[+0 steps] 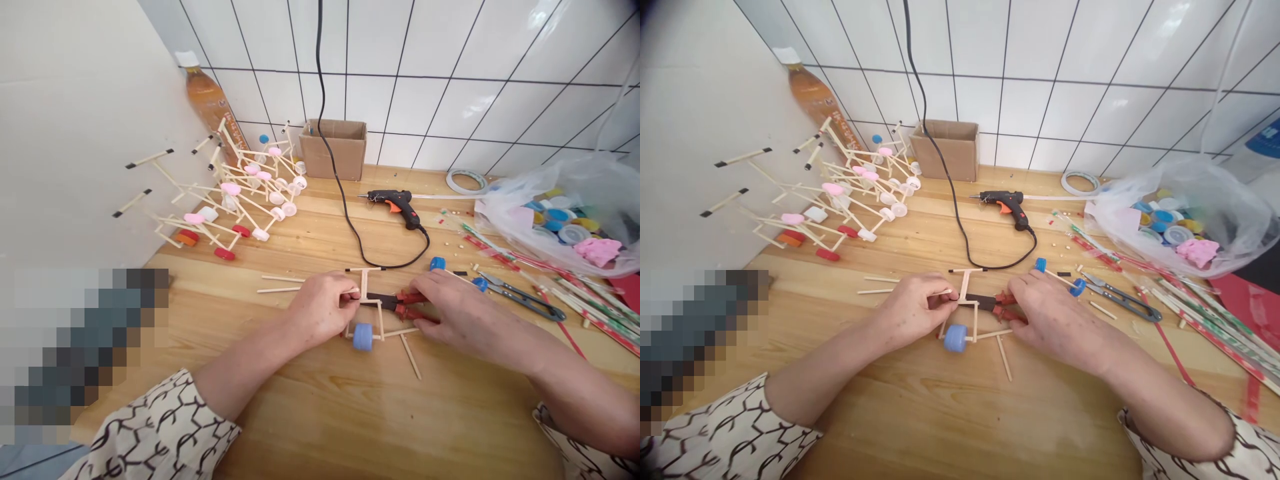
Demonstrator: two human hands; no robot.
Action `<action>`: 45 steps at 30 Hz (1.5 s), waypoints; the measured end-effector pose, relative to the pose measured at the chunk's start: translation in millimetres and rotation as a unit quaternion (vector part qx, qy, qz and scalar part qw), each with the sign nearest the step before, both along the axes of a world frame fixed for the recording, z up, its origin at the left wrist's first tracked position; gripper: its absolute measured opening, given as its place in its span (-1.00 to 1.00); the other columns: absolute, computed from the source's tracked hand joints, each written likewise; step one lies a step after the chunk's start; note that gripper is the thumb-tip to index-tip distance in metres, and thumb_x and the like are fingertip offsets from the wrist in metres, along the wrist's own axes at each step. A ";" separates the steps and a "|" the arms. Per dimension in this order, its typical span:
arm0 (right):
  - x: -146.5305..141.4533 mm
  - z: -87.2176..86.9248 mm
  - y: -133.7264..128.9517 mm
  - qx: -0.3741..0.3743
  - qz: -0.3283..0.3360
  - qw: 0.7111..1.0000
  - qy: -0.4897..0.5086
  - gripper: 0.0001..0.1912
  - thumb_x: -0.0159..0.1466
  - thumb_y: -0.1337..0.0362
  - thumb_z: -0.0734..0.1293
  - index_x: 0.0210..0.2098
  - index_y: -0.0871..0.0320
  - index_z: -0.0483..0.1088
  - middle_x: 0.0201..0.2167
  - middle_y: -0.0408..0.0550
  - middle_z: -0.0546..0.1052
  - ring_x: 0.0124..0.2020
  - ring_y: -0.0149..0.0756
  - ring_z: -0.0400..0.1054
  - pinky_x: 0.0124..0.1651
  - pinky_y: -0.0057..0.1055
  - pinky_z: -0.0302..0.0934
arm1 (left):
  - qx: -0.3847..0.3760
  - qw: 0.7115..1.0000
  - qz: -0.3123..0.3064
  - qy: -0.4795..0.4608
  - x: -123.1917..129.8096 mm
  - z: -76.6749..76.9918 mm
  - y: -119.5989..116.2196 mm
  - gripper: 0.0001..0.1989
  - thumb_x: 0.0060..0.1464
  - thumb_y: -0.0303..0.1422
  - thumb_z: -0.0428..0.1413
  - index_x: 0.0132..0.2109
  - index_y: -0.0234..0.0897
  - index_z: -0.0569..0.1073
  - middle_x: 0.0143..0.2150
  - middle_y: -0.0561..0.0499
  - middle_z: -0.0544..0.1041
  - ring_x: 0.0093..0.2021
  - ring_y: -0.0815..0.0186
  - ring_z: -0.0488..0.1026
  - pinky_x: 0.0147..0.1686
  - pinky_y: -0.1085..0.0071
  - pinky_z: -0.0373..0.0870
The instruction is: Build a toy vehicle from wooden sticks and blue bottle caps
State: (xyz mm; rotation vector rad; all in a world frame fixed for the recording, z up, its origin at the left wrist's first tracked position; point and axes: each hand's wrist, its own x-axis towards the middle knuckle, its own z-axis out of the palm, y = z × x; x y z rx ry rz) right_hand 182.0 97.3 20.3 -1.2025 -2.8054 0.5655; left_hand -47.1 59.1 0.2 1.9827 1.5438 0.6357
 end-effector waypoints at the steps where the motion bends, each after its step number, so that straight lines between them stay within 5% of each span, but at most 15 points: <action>1: -1.4 -0.3 -0.4 0.002 -0.001 1.000 0.001 -0.89 0.14 0.33 0.29 -0.30 0.11 0.36 -0.36 -0.08 0.47 -0.30 -0.24 0.33 -0.27 -0.36 0.18 | 0.000 1.000 -0.002 0.001 0.2 0.2 -0.1 -0.89 -0.07 -0.54 0.08 -0.51 -0.33 0.43 -0.48 0.07 0.43 -0.49 0.45 0.32 -0.47 0.54 0.21; 45: -13.6 1.8 -7.1 0.006 -0.007 1.000 -0.006 -0.88 0.15 0.34 0.27 -0.28 0.14 0.37 -0.34 -0.03 0.48 -0.27 -0.17 0.34 -0.24 -0.27 0.21 | 0.027 0.996 -0.039 0.080 5.8 10.1 -4.2 -0.84 0.06 -0.48 0.01 -0.35 -0.26 0.50 -0.30 0.04 0.51 -0.30 0.35 0.45 -0.33 0.48 0.31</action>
